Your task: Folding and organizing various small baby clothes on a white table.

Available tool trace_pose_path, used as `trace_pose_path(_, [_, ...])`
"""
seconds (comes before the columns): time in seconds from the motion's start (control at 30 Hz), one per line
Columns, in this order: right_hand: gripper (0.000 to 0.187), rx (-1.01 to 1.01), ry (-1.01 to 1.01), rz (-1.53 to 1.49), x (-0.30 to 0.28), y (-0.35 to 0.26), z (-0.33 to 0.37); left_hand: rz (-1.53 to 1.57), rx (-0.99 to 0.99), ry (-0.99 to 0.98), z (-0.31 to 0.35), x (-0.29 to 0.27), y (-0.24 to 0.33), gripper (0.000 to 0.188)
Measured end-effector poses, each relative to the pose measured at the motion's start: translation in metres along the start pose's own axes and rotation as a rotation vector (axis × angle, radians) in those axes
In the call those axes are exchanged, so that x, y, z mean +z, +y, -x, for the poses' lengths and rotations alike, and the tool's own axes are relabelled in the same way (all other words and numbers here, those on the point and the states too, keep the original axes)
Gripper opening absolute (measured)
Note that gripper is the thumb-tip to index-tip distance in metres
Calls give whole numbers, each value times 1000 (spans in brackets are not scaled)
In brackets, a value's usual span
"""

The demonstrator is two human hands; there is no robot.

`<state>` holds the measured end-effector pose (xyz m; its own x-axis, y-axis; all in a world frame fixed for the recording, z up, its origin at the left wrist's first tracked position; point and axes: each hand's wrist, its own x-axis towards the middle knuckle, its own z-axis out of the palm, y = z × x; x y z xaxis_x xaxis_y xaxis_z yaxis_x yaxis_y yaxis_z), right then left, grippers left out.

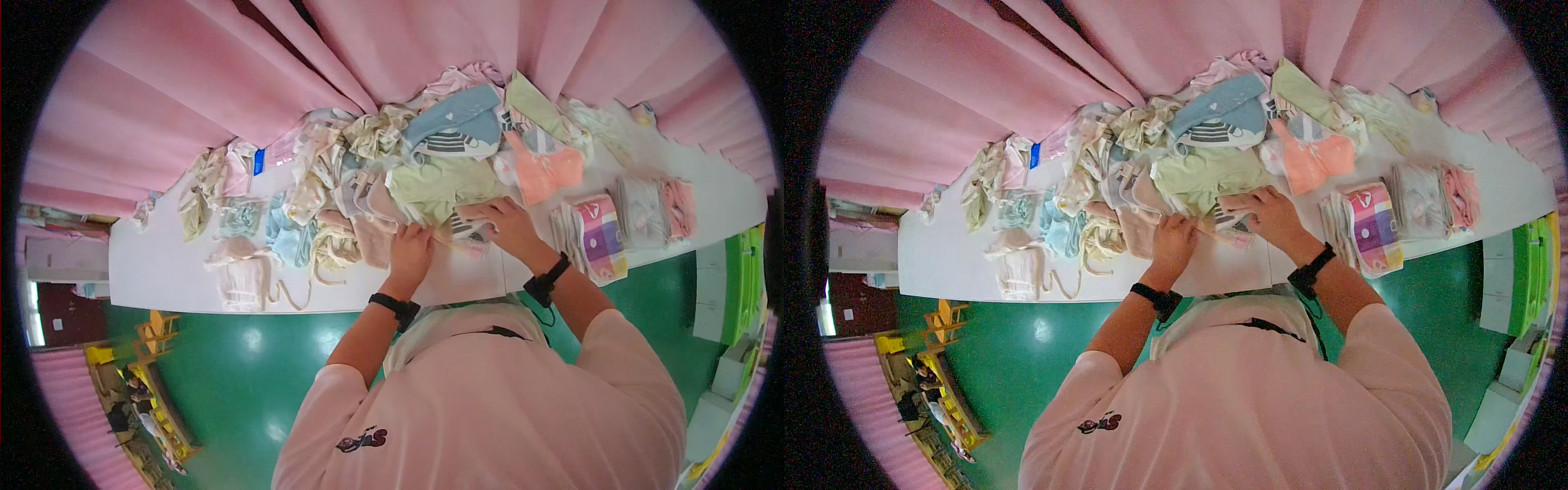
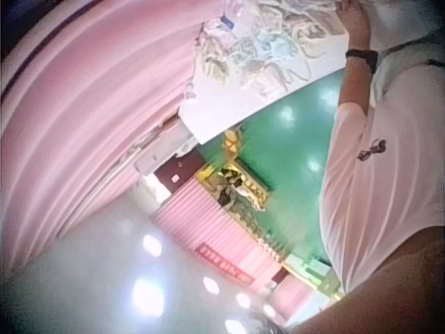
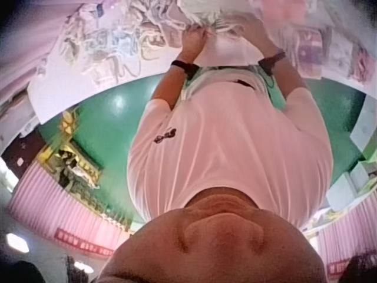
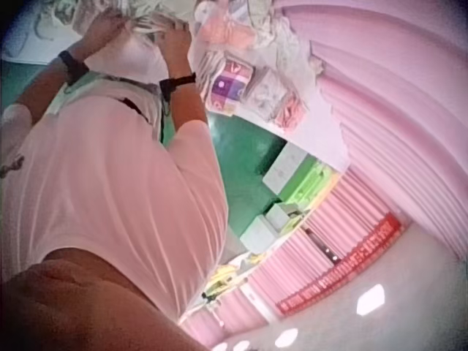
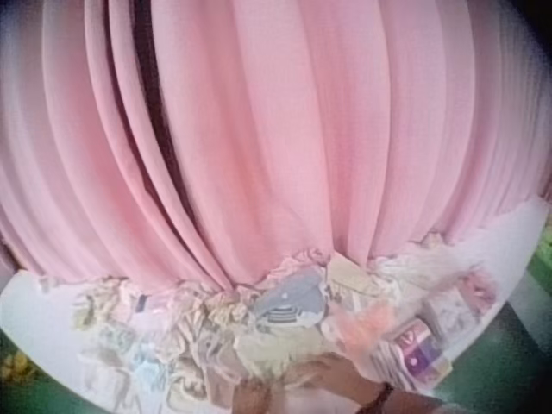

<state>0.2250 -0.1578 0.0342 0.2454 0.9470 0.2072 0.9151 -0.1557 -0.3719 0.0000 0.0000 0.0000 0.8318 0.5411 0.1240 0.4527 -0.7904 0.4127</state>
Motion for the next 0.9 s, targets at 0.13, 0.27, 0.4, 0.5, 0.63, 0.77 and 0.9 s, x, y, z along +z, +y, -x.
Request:
trace_pose_path(0.13, [40,11,19,84,-27,15,20,-18,40,-54,-3,-12,-14,22])
trace_pose_path(0.27, [34,216,23,-135,-52,28,40,35,13,-255,1,-31,-20,20])
trace_pose_path(0.4, [35,560,-3,-475,-90,19,36,118,-39,-161,-7,-53,9,30])
trace_pose_path(0.5, [38,678,-87,-798,-100,23,37,449,30,-131,-23,-41,45,43])
trace_pose_path(0.63, [42,671,-16,-1733,-79,29,39,1451,-204,-490,-48,-24,73,49])
trace_pose_path(0.77, [39,392,33,-1261,-47,49,54,1929,-481,-666,-63,-23,98,49])
trace_pose_path(0.9, [38,676,19,-1614,-65,35,50,1539,-464,-473,-72,-21,106,47])
